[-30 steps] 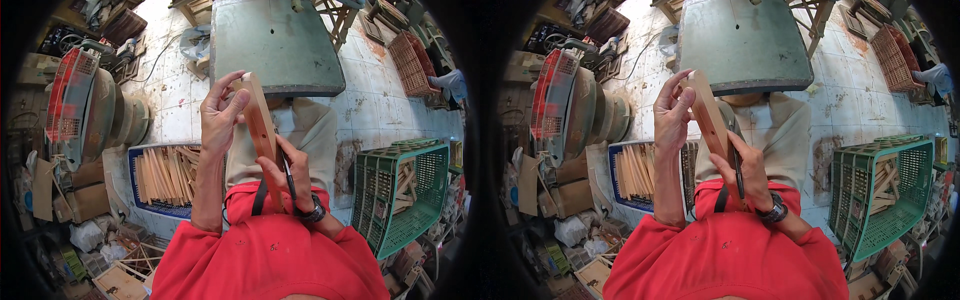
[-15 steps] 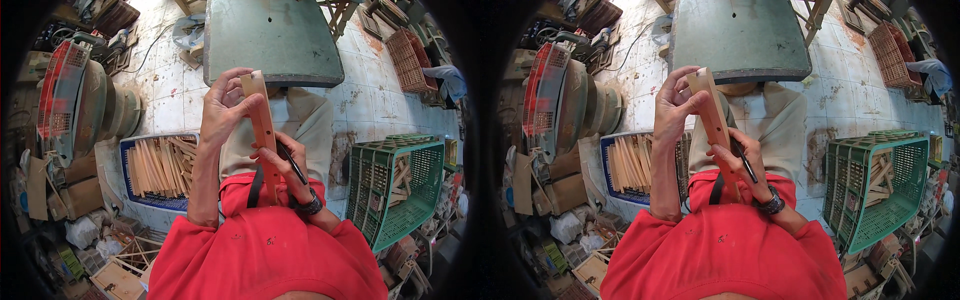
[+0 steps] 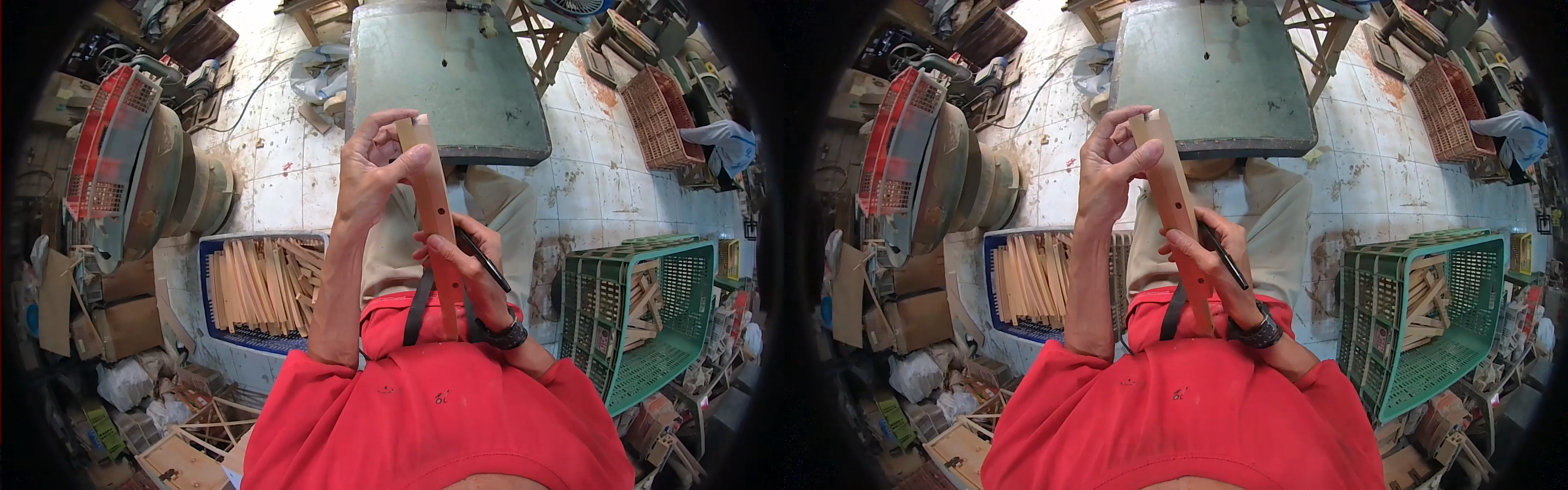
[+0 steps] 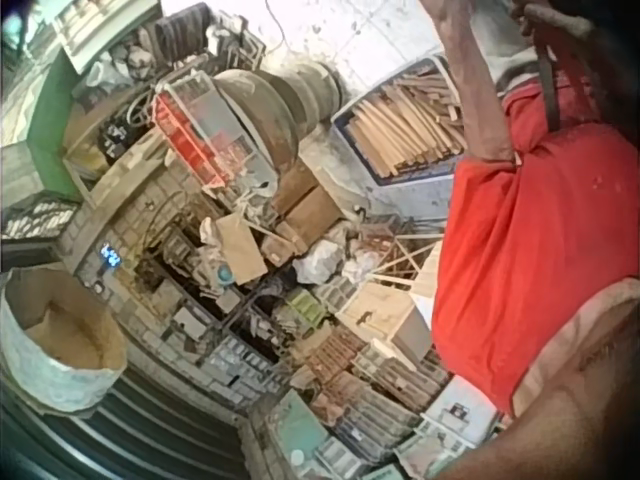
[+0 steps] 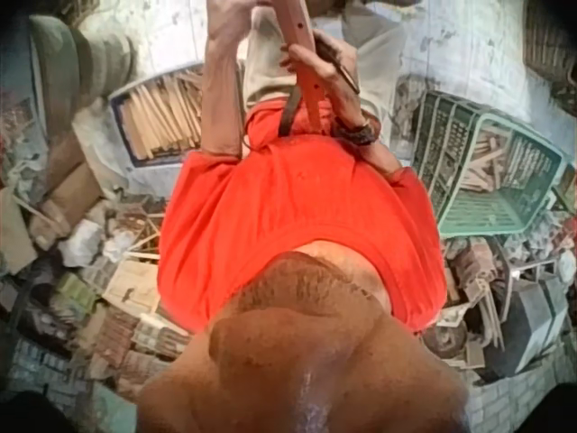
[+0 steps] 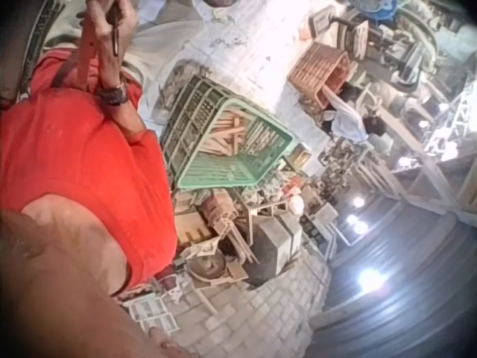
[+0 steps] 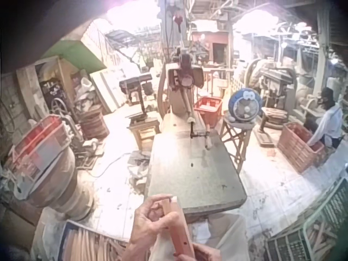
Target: The person uses a chisel to manually shape and smooth the edges of small wooden pieces. They hold each piece in one hand and carefully scrape the surface with the chisel in the other, occasionally rotating the wood to access different sides. The person works on multiple pieces sequentially, placing finished items into a green basket.
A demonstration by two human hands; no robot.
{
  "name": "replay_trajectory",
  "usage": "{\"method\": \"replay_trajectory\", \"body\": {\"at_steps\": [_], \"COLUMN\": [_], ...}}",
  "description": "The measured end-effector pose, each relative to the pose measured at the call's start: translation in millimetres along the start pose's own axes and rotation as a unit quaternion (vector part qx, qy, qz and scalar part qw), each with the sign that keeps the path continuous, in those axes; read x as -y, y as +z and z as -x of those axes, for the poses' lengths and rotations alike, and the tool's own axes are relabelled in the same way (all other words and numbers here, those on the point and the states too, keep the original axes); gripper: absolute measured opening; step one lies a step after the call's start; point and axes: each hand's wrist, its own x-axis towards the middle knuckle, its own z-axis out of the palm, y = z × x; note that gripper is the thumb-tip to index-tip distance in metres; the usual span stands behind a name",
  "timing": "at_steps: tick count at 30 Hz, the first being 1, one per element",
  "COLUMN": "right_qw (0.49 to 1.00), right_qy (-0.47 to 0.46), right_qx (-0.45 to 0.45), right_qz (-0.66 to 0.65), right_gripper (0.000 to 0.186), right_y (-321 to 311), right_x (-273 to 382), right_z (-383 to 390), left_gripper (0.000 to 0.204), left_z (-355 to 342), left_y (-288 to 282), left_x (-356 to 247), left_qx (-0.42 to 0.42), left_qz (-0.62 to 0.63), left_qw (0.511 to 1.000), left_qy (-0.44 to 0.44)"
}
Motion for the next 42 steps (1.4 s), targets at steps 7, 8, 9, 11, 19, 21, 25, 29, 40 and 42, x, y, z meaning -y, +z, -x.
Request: {"method": "replay_trajectory", "body": {"at_steps": [7,8,9,11,19,21,25,29,40,42], "right_qw": [0.953,0.945,0.953,0.963,0.994,0.995,0.989,0.989,0.985,0.987], "right_qy": [0.056,0.068,0.060,0.045,-0.104,-0.102,-0.123,-0.137,-0.123,-0.089], "right_qx": [0.141,0.157,0.152,0.130,0.011,-0.008,-0.005,0.047,0.123,0.131], "right_qz": [-0.263,-0.279,-0.255,-0.230,-0.041,0.000,0.078,0.029,0.003,0.002], "right_gripper": [0.046,0.046,0.046,0.047,0.048,0.048,0.047,0.048,0.058,0.059], "right_y": [3.9,7.2,12.6,23.2,47.9,47.6,39.7,35.3,15.1,14.4], "right_x": [22.0,25.0,26.4,33.5,41.0,40.7,36.3,22.9,0.2,1.4], "right_z": [-10.6,-9.3,-9.6,-5.2,12.6,17.9,23.6,23.2,29.5,30.4], "left_gripper": [0.046,0.046,0.046,0.049,0.052,0.053,0.052,0.051,0.087,0.091], "left_z": [-31.7,-34.0,-37.1,-39.4,-39.1,-34.1,-22.5,-12.5,5.4,4.6], "left_y": [-26.0,-27.9,-31.1,-36.6,-32.3,-29.5,-25.7,-29.3,-22.5,-25.6], "left_x": [-4.3,-5.6,-4.9,-1.7,-13.0,-16.2,-22.0,-19.5,-24.9,-24.1], "left_qx": [0.060,0.076,0.097,0.122,0.116,0.110,0.103,0.135,0.220,0.226], "left_qz": [0.237,0.268,0.296,0.314,0.312,0.305,0.277,0.269,0.387,0.389], "left_qw": [0.969,0.960,0.948,0.936,0.933,0.935,0.942,0.940,0.889,0.886], "left_qy": [0.030,0.040,0.061,0.101,0.137,0.142,0.157,0.160,0.109,0.108]}}
